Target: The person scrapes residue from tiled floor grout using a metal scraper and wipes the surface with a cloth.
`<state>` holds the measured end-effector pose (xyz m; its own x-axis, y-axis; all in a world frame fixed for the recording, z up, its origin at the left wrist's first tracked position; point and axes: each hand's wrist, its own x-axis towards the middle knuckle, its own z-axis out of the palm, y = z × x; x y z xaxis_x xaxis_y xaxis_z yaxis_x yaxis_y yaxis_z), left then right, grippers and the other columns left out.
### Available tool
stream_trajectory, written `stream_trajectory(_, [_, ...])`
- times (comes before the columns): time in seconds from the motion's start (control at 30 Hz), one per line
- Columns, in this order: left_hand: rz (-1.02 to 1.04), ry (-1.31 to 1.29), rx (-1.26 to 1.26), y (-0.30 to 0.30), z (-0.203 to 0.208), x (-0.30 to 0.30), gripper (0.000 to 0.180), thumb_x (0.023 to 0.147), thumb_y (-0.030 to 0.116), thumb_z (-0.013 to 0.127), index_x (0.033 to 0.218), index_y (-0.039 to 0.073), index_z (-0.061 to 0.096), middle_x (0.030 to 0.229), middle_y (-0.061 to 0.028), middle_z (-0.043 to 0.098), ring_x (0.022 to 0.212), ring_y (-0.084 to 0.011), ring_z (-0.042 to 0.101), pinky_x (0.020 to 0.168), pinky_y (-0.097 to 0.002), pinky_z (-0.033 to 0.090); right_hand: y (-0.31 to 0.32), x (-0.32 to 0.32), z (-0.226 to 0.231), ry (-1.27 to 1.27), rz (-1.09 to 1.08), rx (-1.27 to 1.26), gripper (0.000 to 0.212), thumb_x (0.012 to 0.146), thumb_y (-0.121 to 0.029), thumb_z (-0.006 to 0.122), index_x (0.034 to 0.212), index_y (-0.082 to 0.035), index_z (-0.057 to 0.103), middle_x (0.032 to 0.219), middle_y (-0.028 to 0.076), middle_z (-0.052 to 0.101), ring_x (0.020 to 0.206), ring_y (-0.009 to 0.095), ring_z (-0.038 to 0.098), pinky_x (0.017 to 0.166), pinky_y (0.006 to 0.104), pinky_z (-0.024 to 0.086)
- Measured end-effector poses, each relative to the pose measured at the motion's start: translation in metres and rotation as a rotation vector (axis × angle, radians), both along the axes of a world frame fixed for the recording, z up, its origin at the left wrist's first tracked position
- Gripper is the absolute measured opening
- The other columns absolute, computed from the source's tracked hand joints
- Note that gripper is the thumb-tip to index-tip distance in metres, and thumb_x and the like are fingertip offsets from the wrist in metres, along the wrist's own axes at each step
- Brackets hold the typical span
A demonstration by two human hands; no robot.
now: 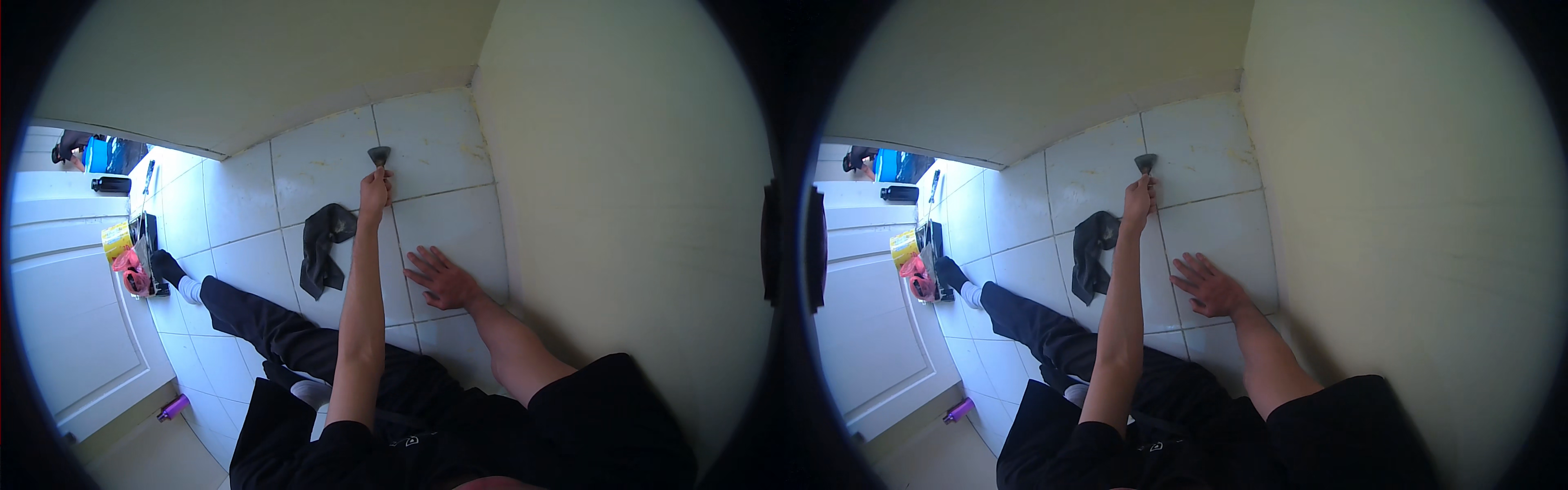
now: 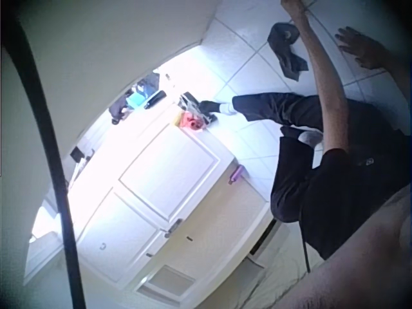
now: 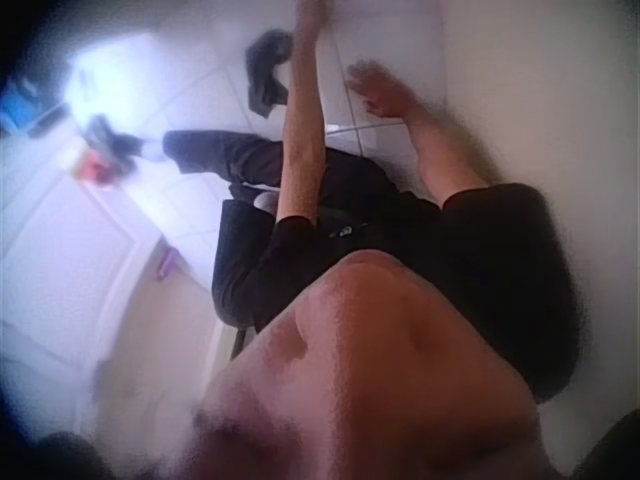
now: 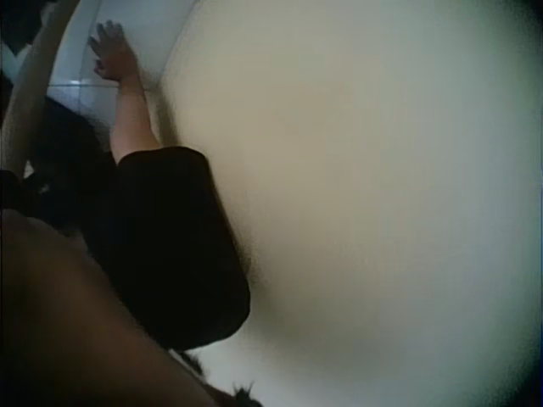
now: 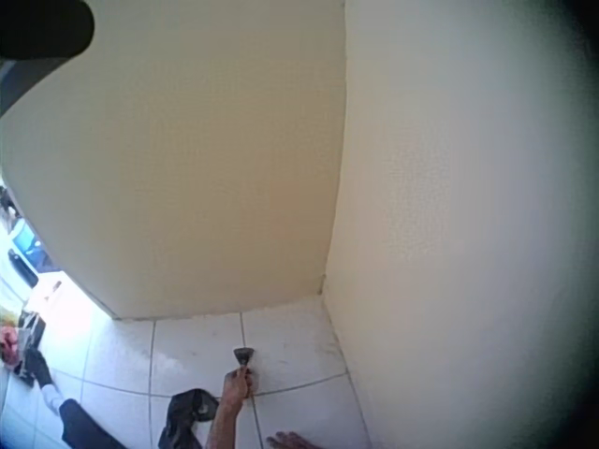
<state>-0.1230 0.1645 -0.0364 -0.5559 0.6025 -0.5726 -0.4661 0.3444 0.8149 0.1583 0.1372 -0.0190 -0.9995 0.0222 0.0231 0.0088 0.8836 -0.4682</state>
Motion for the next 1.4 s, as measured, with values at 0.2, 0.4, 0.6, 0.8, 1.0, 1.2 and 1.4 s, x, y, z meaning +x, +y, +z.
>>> stream_trajectory(0.2, [-0.102, -0.013, -0.074, 0.008, 0.005, -0.011, 0.036, 0.108, 0.032, 0.043, 0.094, 0.003, 0.060, 0.063, 0.0048, 0.041, 0.047, -0.0063, 0.033, 0.041, -0.0263, 0.027, 0.000, 0.001, -0.003, 0.008, -0.006, -0.012, 0.075, 0.082, -0.032, 0.067, 0.151, -0.015, 0.042, 0.164, 0.015, 0.027, 0.153, 0.035, 0.021, 0.125, 0.0530, 0.017])
stream_trajectory(0.4, [-0.138, -0.036, -0.077, 0.009, 0.007, -0.015, 0.038, 0.108, 0.034, 0.042, 0.092, 0.004, 0.059, 0.062, 0.0055, 0.040, 0.045, -0.0066, 0.033, 0.040, -0.0271, 0.028, 0.000, 0.000, -0.003, 0.017, -0.012, -0.010, 0.076, 0.082, -0.031, 0.068, 0.152, -0.015, 0.042, 0.164, 0.014, 0.028, 0.153, 0.035, 0.021, 0.125, 0.0527, 0.017])
stream_trajectory(0.6, [-0.166, -0.013, -0.147, 0.006, 0.006, -0.010, 0.039, 0.108, 0.035, 0.042, 0.090, 0.004, 0.058, 0.059, 0.0049, 0.040, 0.044, -0.0067, 0.034, 0.040, -0.0273, 0.028, 0.000, -0.001, -0.001, 0.007, -0.007, -0.010, 0.076, 0.083, -0.032, 0.068, 0.152, -0.015, 0.042, 0.164, 0.014, 0.028, 0.153, 0.035, 0.021, 0.126, 0.0523, 0.016])
stream_trajectory(0.8, [-0.076, 0.014, 0.071, 0.014, 0.000, -0.004, 0.040, 0.109, 0.035, 0.041, 0.088, 0.005, 0.058, 0.059, 0.0050, 0.038, 0.044, -0.0056, 0.033, 0.040, -0.0268, 0.029, 0.002, 0.004, -0.004, -0.003, -0.018, -0.013, 0.075, 0.082, -0.032, 0.068, 0.151, -0.015, 0.043, 0.164, 0.014, 0.028, 0.153, 0.034, 0.021, 0.126, 0.0519, 0.016])
stream_trajectory(1.0, [-0.295, 0.542, -0.416, 0.011, -0.021, -0.022, 0.057, 0.105, 0.046, 0.044, 0.102, -0.006, 0.066, 0.081, -0.0214, 0.071, 0.062, -0.0329, 0.068, 0.057, -0.0440, 0.054, -0.003, -0.005, 0.000, 0.021, -0.002, -0.024, 0.074, 0.082, -0.032, 0.068, 0.151, -0.015, 0.044, 0.164, 0.014, 0.027, 0.154, 0.034, 0.020, 0.126, 0.0515, 0.015])
stream_trajectory(1.2, [-0.406, 0.511, -0.622, 0.036, 0.028, -0.005, 0.057, 0.104, 0.045, 0.043, 0.110, -0.006, 0.068, 0.098, -0.0315, 0.070, 0.090, -0.0486, 0.069, 0.084, -0.0517, 0.055, 0.004, 0.009, -0.005, -0.005, -0.020, -0.038, 0.075, 0.082, -0.031, 0.068, 0.151, -0.014, 0.043, 0.164, 0.014, 0.027, 0.154, 0.034, 0.020, 0.126, 0.0513, 0.015])
stream_trajectory(1.4, [-0.603, 1.129, -0.591, 0.016, 0.029, -0.023, 0.046, 0.106, 0.040, 0.043, 0.102, 0.001, 0.068, 0.092, -0.0253, 0.072, 0.091, -0.0438, 0.071, 0.082, -0.0522, 0.056, -0.001, 0.000, -0.002, 0.000, -0.003, -0.040, 0.074, 0.083, -0.031, 0.067, 0.151, -0.014, 0.042, 0.164, 0.014, 0.028, 0.153, 0.034, 0.020, 0.126, 0.0510, 0.016])
